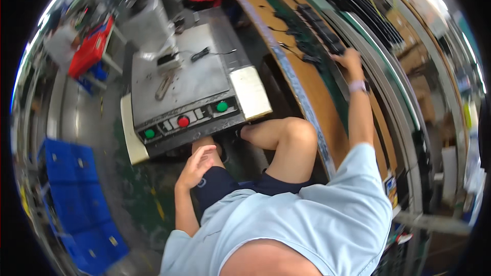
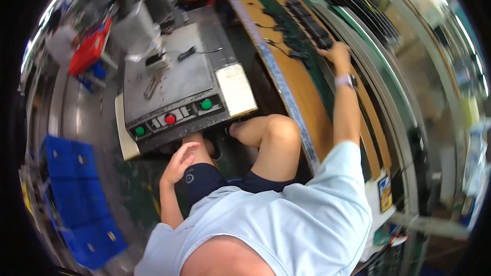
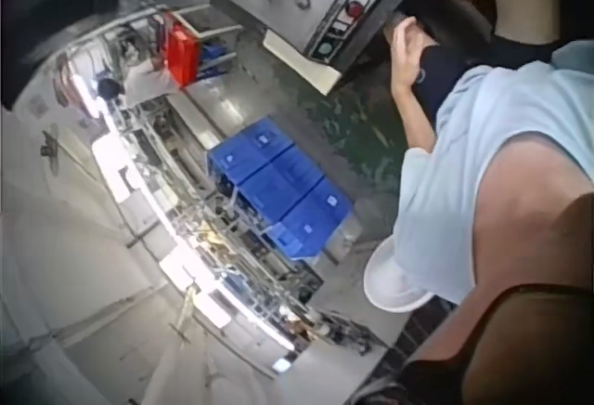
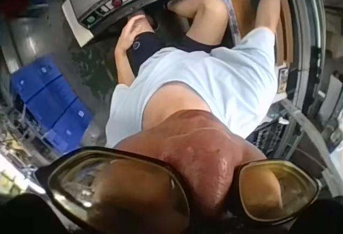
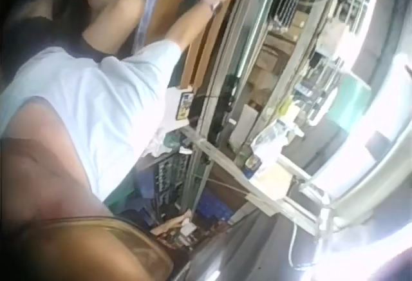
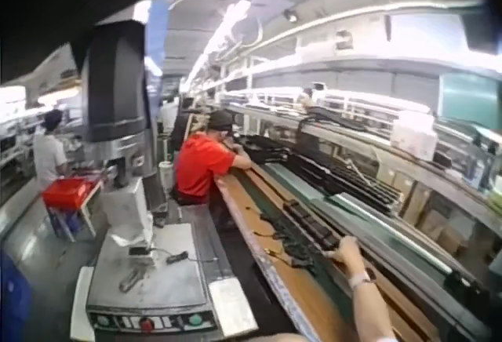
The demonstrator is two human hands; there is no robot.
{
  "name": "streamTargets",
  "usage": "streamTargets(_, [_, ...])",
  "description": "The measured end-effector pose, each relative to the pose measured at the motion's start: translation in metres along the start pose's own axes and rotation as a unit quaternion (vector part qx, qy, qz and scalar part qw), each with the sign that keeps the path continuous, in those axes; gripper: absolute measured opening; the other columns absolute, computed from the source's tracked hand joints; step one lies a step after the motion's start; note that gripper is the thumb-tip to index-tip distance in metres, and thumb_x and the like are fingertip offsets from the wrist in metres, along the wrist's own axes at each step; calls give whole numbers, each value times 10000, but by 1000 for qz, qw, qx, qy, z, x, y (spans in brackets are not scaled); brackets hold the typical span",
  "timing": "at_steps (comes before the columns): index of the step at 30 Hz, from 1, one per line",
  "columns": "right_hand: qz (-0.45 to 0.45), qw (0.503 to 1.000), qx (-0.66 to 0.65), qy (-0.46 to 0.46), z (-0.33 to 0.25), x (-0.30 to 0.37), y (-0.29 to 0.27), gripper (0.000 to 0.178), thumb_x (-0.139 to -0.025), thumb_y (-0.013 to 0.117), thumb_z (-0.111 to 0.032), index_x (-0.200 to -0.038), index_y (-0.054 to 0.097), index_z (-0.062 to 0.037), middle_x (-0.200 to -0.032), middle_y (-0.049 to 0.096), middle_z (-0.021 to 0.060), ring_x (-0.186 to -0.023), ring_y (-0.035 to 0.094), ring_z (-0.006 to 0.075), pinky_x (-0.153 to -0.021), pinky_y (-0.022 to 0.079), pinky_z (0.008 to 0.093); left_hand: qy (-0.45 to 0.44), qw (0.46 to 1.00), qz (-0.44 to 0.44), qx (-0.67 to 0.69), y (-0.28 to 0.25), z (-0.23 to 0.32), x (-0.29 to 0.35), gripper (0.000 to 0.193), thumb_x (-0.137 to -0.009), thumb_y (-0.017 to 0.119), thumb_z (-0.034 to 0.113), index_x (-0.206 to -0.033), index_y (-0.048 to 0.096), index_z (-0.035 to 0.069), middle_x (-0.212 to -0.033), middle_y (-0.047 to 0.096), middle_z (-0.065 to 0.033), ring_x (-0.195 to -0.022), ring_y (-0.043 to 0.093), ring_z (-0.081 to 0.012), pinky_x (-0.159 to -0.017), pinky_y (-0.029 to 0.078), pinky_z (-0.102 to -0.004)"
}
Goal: The person cleans small electronic components with a cleaning cloth, then uses a press machine to assemble them.
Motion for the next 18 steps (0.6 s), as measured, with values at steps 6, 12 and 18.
streamTargets(6, [358,852,-275,-266,-83,125,-129,440,-648,611,23,-1075,531,-41,-1000,593,119,-785,554,243,-713,496,323,60,994,23,87,-22,28,0,393,-885,578,78,-1270,522,26,-1253,570,-89,-1147,543,-197,-1006,395,-315])
streamTargets(12, [50,707,-561,-429,-234,269,-179,599,-582,503,81,-1162,472,-63,-1057,572,87,-820,541,173,-713,466,239,307,936,148,86,-19,152,-44,390,-848,576,36,-1236,532,20,-1233,553,-95,-1029,545,-193,-917,414,-308])
streamTargets(18, [-78,653,-466,-592,-293,335,-146,622,-569,680,24,-1152,476,-52,-1147,529,127,-905,552,190,-736,497,254,442,854,266,-66,-18,203,-17,410,-777,666,58,-1175,570,32,-1186,543,-88,-980,535,-218,-882,414,-310])
Point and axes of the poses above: each hand's wrist, its own x-axis away from the middle knuckle, its own y-axis out of the palm, z = x × y, the point moved 4 cm from there along -x, towards the middle knuckle
